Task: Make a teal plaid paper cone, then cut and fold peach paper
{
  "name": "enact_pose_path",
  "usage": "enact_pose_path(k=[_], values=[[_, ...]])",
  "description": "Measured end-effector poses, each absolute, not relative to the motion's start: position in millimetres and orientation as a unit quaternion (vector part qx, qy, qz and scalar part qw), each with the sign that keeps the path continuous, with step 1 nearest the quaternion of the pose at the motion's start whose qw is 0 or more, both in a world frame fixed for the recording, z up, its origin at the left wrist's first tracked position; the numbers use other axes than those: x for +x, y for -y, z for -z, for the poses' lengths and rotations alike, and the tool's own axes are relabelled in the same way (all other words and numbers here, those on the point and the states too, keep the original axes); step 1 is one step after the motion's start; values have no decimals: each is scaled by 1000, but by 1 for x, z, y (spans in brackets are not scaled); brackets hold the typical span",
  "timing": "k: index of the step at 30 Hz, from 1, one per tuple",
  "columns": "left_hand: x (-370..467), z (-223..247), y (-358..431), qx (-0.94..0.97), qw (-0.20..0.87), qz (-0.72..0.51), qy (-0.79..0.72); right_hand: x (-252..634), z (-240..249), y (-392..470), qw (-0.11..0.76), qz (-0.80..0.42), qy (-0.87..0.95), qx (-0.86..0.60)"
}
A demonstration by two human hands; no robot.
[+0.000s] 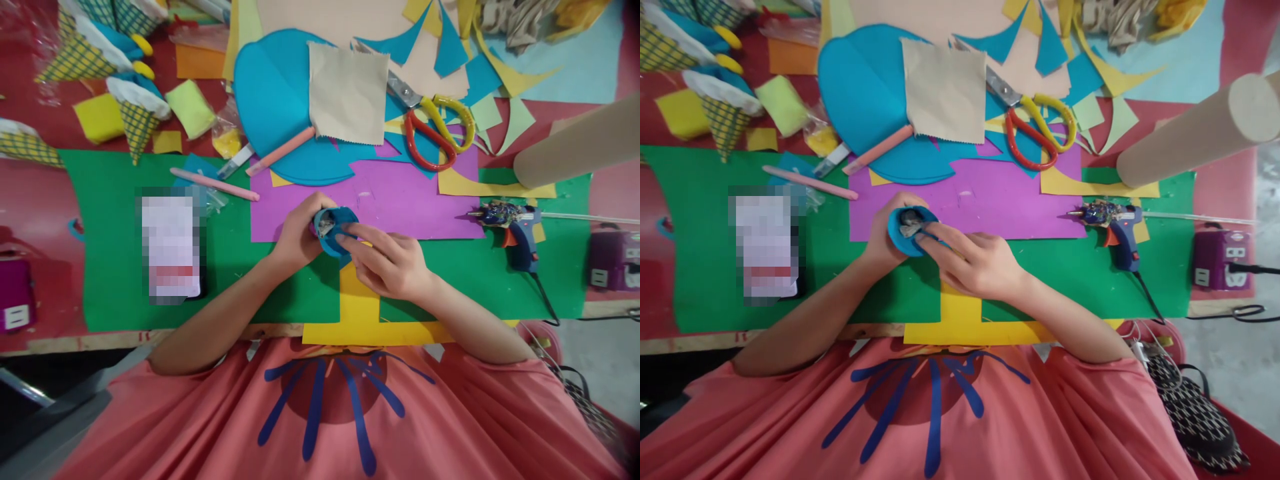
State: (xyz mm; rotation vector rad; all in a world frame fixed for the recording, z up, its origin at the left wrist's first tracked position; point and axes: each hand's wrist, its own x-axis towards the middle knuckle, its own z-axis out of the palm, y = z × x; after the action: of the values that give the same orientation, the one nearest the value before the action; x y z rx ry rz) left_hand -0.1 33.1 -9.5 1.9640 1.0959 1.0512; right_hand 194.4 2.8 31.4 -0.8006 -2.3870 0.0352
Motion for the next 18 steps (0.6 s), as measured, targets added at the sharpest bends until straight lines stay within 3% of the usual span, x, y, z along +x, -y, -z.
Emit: enact_pose_path(k=[4,9,18], values=[[1,11,-32,767,268,-411,-412,191,-32,3,300,-21,898,-321],[-1,9,-30,788,247,-330,-457,188,-27,5,263,-97,903,-326],[0,8,-26,831,173,-261,-459,176,-33,4,66,-134,913,-380]])
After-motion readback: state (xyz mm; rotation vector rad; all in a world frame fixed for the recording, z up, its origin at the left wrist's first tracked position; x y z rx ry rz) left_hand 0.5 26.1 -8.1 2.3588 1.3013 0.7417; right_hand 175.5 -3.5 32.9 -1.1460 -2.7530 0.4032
